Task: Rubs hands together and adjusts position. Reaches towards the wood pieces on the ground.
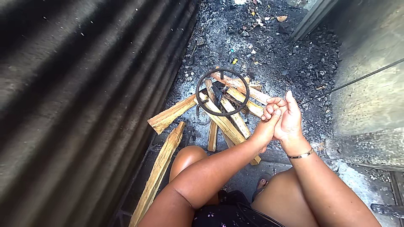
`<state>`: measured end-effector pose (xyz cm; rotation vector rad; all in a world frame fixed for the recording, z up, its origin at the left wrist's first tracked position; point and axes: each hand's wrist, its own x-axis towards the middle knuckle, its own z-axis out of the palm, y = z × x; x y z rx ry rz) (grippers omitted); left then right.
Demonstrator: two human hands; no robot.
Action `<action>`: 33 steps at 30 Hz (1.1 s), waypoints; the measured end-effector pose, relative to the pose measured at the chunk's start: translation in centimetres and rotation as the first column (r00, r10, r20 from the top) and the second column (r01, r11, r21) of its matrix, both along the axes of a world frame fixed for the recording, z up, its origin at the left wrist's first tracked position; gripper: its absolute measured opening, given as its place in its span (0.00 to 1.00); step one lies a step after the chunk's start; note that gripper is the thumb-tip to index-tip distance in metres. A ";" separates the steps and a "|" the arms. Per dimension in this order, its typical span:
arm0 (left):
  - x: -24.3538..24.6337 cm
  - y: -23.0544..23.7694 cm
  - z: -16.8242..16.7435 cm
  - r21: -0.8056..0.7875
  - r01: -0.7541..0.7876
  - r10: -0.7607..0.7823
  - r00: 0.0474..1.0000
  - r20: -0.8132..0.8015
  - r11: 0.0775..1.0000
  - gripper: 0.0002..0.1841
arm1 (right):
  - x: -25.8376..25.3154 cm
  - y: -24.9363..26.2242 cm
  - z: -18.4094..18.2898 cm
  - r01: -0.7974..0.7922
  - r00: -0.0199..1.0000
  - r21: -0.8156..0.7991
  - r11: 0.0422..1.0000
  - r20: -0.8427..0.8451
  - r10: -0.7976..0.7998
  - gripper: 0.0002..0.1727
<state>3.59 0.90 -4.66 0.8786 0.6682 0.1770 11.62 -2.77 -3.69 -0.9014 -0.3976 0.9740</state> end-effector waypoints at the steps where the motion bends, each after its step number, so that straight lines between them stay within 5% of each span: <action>1: 0.0 0.0 0.0 0.000 0.000 0.000 1.000 -0.003 1.000 0.30 | -0.1 0.0 0.1 0.001 1.000 0.000 1.000 -0.007 -0.001 0.45; 15: 0.0 0.1 -0.2 -0.014 -0.009 0.009 1.000 0.011 1.000 0.24 | -0.2 0.0 0.3 0.019 1.000 -0.022 1.000 -0.013 -0.019 0.44; 33: 0.2 -0.1 -0.1 -0.015 -0.021 0.021 1.000 -0.006 1.000 0.27 | 0.0 0.0 0.1 0.014 1.000 -0.030 0.999 -0.017 -0.014 0.44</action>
